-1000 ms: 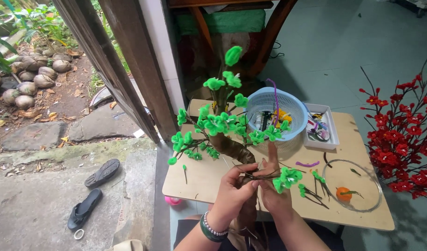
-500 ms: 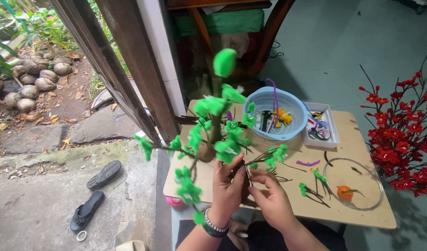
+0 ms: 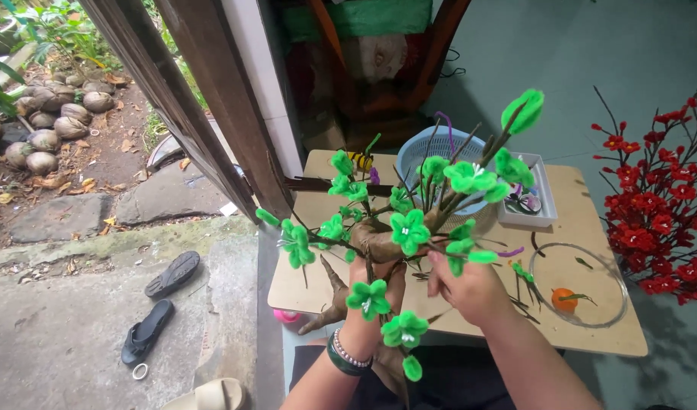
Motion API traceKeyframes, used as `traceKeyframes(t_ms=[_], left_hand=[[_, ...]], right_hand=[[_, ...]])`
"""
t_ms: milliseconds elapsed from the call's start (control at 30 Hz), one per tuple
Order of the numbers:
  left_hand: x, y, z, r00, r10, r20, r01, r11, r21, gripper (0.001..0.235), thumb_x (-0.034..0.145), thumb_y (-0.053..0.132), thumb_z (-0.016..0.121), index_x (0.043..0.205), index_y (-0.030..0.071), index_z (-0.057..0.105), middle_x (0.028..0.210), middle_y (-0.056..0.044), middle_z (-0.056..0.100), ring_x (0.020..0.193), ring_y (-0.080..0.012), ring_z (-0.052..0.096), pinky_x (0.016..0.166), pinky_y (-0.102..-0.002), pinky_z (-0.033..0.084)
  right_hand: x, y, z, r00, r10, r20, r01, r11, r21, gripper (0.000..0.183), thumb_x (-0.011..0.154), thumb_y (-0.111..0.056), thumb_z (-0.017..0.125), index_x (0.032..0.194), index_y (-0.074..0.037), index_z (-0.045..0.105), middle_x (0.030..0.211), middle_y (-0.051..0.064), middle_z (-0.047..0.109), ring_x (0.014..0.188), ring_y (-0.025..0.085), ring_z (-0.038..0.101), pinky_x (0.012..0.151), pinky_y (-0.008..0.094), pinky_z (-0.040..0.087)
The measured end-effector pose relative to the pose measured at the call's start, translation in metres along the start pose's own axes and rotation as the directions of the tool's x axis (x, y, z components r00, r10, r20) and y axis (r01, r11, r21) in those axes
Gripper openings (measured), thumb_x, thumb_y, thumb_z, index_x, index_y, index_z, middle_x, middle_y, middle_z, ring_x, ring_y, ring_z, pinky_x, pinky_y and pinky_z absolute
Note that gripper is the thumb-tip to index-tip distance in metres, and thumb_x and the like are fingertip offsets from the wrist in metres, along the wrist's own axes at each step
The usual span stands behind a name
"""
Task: A person is shown assembling an artificial tree by manually attaching green blossoms to a brown branch structure.
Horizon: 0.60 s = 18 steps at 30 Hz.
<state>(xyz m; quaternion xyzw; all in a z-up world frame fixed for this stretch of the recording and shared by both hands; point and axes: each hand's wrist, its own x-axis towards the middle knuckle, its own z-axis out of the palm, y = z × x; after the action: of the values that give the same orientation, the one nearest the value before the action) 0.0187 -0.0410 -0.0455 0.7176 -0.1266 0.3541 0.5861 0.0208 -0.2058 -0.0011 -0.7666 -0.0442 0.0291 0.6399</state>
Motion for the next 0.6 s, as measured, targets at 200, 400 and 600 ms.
traceKeyframes(t_ms=[200,400,600], left_hand=[[0.006,0.009,-0.002,0.993,-0.053,0.104,0.030,0.977,0.209,0.038,0.092,0.025,0.074,0.128,0.036,0.070,0.104,0.005,0.068,0.098,-0.0164,0.066,0.104,-0.040,0.050],[0.023,0.037,-0.028,0.982,-0.128,0.140,0.089,0.961,0.261,0.040,0.081,0.028,0.082,0.119,0.042,0.077,0.085,0.006,0.062,0.081,-0.0140,0.067,0.100,-0.036,0.053],[0.018,0.004,-0.025,0.858,-0.405,0.315,0.301,0.894,0.330,0.036,0.085,0.019,0.072,0.115,0.038,0.079,0.095,-0.007,0.070,0.089,-0.0248,0.074,0.090,-0.036,0.060]], right_hand=[[0.000,-0.077,0.006,0.965,0.251,0.077,-0.162,0.799,-0.579,0.031,0.092,-0.029,0.060,0.119,-0.016,0.070,0.055,0.006,0.073,0.052,0.016,0.074,0.064,0.030,0.058],[0.014,-0.127,0.005,0.932,0.359,0.047,-0.202,0.623,-0.755,0.028,0.097,-0.038,0.053,0.096,-0.014,0.068,0.064,0.005,0.075,0.066,0.020,0.077,0.079,0.036,0.061],[0.017,-0.112,-0.045,0.978,0.200,0.054,-0.105,0.702,-0.704,0.033,0.084,-0.038,0.055,0.102,-0.018,0.074,0.083,0.012,0.078,0.088,0.031,0.079,0.083,0.046,0.059]])
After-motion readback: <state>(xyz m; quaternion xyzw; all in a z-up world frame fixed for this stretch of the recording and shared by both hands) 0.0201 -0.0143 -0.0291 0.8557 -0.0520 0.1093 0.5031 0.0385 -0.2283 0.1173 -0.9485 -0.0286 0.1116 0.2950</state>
